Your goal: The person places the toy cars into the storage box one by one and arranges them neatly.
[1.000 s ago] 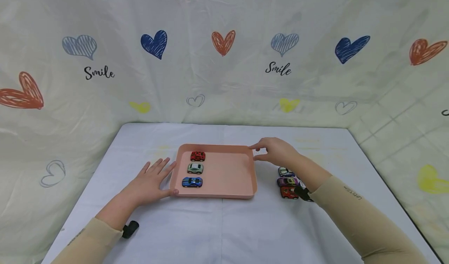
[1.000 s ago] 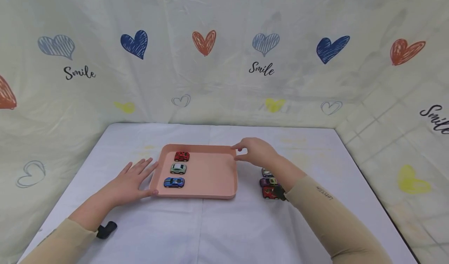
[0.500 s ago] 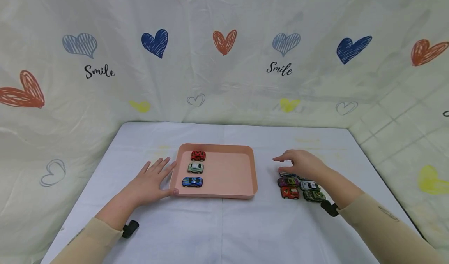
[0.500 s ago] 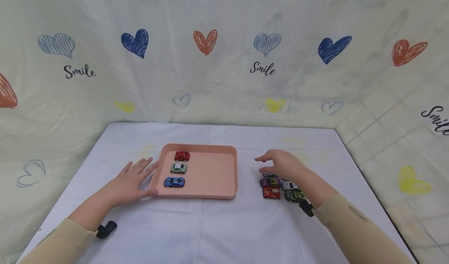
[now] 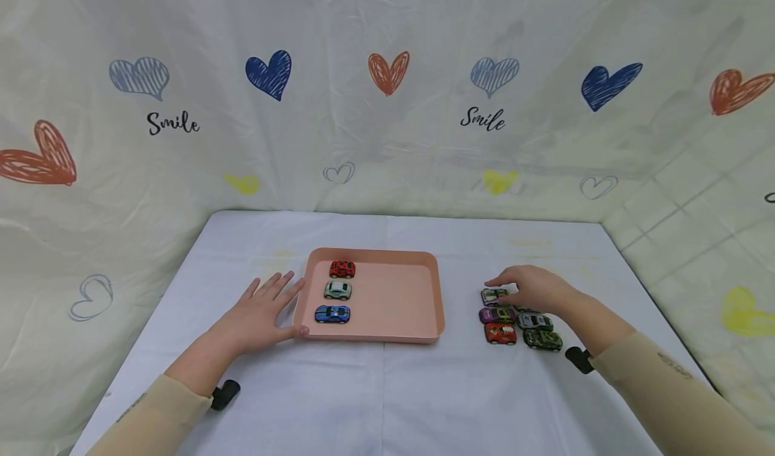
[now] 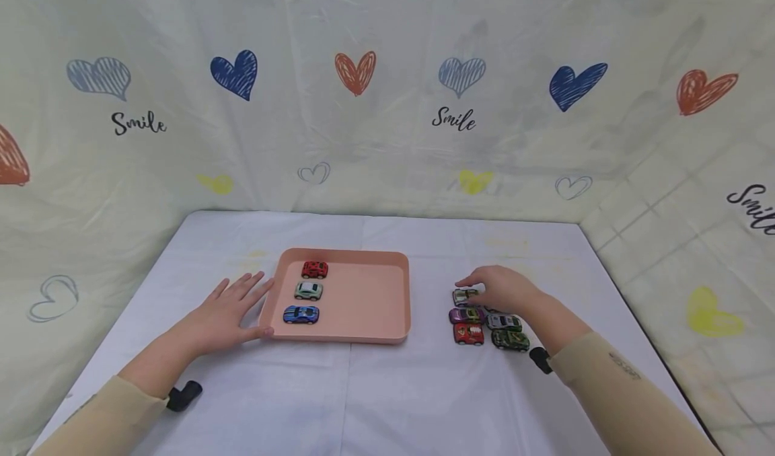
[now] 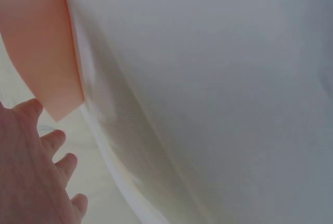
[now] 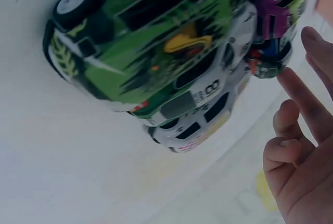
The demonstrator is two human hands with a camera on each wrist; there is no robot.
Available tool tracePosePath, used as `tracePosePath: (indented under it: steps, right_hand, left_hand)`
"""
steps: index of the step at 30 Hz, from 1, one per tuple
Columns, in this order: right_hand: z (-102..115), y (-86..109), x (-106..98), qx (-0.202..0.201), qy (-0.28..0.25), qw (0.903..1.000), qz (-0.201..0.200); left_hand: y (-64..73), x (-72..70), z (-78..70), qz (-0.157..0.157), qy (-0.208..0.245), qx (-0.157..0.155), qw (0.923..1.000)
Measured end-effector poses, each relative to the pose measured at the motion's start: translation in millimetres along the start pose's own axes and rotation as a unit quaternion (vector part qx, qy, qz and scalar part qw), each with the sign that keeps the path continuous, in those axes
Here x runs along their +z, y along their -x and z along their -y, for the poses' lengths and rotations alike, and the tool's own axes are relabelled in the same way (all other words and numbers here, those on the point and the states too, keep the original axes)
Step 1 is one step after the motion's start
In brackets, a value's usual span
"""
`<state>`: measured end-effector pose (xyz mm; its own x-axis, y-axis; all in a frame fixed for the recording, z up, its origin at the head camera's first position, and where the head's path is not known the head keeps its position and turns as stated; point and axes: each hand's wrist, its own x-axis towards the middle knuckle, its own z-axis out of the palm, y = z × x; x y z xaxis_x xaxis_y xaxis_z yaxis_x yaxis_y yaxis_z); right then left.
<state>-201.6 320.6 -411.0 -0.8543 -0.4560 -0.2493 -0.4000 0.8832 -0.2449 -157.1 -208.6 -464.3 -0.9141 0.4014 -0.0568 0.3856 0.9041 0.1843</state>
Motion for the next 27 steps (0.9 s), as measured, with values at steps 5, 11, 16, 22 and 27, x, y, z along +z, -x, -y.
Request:
tracePosePath:
  steps: [5,11,16,22,27]
  right_hand:
    - [-6.5,-5.3,3.7,0.009,-0.006,0.9996,0.027]
    - [-10.5,-10.5,7.8,0.020,-0.004,0.9990,0.040]
    - [-13.6,-12.2,9.2,0.017,-0.001,0.9989,0.044]
    - [-16.1,-13.7,10.6,0.016,-0.007,0.9991,0.038]
    - [-17.4,-15.9,10.8,0.017,-0.034,0.9988,0.031]
  left_hand:
    - [-0.6,-0.3,-0.8,0.003,-0.003,-0.005,1.0000]
    - [-0.7,-3.4,-3.4,0.013,-0.011,-0.009,0.9998]
    - [-0.4,-3.2,-3.1,0.010,-0.007,-0.008,0.9999]
    - [-0.4,-2.6,-2.4,0.002,-0.005,-0.003,1.0000]
    - [-0.9,-1.4,-1.1,0.001,0.001,-0.003,1.0000]
